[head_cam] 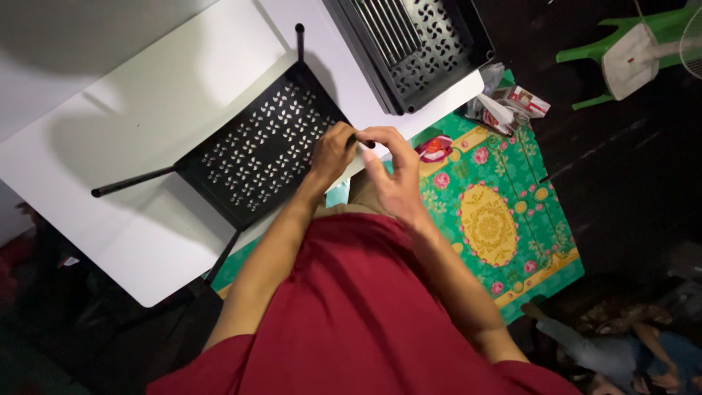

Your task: The person assembles a black plastic tray by inserting a rod into its slots. They then lift and tilt the tray to check alignment and stability, and finally place it back on the table.

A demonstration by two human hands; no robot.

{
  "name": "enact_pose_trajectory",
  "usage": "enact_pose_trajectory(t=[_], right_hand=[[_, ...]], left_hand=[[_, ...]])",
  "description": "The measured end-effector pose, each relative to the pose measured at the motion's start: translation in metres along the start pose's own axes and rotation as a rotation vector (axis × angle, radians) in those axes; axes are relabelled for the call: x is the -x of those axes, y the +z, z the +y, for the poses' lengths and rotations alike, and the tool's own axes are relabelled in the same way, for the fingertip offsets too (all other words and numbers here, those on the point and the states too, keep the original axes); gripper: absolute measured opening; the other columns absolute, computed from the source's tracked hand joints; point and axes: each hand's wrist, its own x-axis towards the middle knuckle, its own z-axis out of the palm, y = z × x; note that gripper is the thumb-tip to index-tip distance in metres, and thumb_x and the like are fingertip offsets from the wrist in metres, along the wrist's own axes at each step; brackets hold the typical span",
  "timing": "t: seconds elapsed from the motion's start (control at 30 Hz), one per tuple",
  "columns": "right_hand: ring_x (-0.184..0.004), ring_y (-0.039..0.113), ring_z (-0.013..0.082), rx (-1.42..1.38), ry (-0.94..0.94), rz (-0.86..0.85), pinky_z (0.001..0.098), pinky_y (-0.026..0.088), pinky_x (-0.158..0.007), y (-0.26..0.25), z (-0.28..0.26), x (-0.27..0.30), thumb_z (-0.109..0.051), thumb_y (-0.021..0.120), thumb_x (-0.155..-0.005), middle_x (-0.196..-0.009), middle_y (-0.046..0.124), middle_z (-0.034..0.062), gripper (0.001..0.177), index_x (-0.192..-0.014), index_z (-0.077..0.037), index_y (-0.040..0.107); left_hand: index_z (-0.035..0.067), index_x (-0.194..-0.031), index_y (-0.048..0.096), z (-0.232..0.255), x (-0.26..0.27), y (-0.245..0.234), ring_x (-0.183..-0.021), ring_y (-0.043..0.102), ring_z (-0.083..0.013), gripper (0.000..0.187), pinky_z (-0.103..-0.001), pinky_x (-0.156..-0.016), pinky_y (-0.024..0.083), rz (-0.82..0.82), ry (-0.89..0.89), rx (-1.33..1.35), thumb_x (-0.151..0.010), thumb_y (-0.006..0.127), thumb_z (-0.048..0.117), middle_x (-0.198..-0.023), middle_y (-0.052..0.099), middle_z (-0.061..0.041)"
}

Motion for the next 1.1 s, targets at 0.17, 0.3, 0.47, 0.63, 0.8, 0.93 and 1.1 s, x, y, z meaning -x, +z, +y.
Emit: enact_pose_trajectory(t=[0.17, 0.3, 0.47, 0.63, 0.8, 0.93, 1.1], right_hand=[[-0.077, 0.047, 0.0134, -0.345, 0.211, 0.263, 0.029, 0.042, -0.073, 0.034, 0.044, 0.008, -0.009, 0.054, -0.111, -0.082, 0.051, 0.0035, 0.029, -0.084, 0.0, 0.049], [-0.055, 0.03, 0.0093, -0.456, 0.053, 0.359, 0.0292, 0.026, -0.054, 0.035, 0.071, 0.007, -0.013, 0.041, -0.112, -0.06, 0.039, 0.0004, 0.046, -0.067, -0.005, 0.034], [-0.054, 0.029, 0.0127, -0.372, 0.042, 0.247, 0.0339, 0.025, -0.053, 0.025, 0.077, -0.008, -0.01, 0.044, -0.109, -0.058, 0.036, 0.0041, 0.044, -0.068, 0.0, 0.031], [-0.048, 0.035, 0.0129, -0.168, 0.05, 0.005, 0.0346, 0.028, -0.05, 0.018, 0.07, -0.018, -0.013, 0.051, -0.102, -0.054, 0.038, 0.0036, 0.044, -0.062, 0.0, 0.04], [-0.051, 0.031, 0.0138, -0.23, 0.085, -0.087, 0.0349, 0.026, -0.052, 0.007, 0.067, -0.027, -0.014, 0.05, -0.102, -0.055, 0.036, 0.0039, 0.043, -0.063, 0.0, 0.037], [-0.056, 0.036, 0.0113, -0.209, 0.111, -0.058, 0.0336, 0.03, -0.054, 0.009, 0.06, -0.019, -0.011, 0.047, -0.103, -0.059, 0.041, 0.0033, 0.039, -0.066, -0.001, 0.041], [-0.063, 0.036, 0.0102, -0.08, 0.089, 0.098, 0.0315, 0.032, -0.057, 0.031, 0.043, -0.005, -0.008, 0.045, -0.104, -0.068, 0.041, 0.0044, 0.029, -0.076, 0.0, 0.047]], left_hand=[[0.007, -0.095, 0.067, -0.007, -0.002, 0.009, -0.092, 0.067, -0.0324, 0.012, -0.043, -0.078, 0.056, -0.015, 0.064, -0.121, -0.085, 0.074, 0.007, -0.097, 0.065, -0.009], [0.007, -0.094, 0.066, -0.008, 0.0, 0.012, -0.092, 0.068, -0.0307, 0.014, -0.043, -0.075, 0.056, -0.033, 0.068, -0.198, -0.082, 0.073, 0.008, -0.096, 0.064, -0.008], [0.006, -0.093, 0.065, -0.011, -0.004, 0.015, -0.089, 0.068, -0.0327, 0.012, -0.044, -0.074, 0.056, -0.039, 0.041, -0.156, -0.084, 0.073, 0.008, -0.095, 0.065, -0.01], [0.005, -0.093, 0.064, -0.009, 0.001, 0.018, -0.086, 0.069, -0.0361, 0.011, -0.045, -0.073, 0.056, 0.001, 0.024, -0.108, -0.088, 0.074, 0.008, -0.095, 0.065, -0.012], [0.004, -0.093, 0.062, -0.008, -0.003, 0.014, -0.086, 0.07, -0.0358, 0.016, -0.046, -0.072, 0.057, 0.0, -0.01, -0.157, -0.083, 0.074, 0.007, -0.096, 0.065, -0.013], [0.005, -0.098, 0.062, -0.007, -0.003, 0.016, -0.088, 0.069, -0.0372, 0.018, -0.046, -0.072, 0.057, -0.036, -0.039, -0.153, -0.084, 0.074, 0.008, -0.101, 0.065, -0.013], [0.002, -0.11, 0.062, -0.014, 0.01, 0.008, -0.103, 0.064, -0.0376, 0.03, -0.048, -0.086, 0.052, -0.087, -0.054, -0.206, -0.084, 0.074, 0.012, -0.109, 0.062, -0.016]])
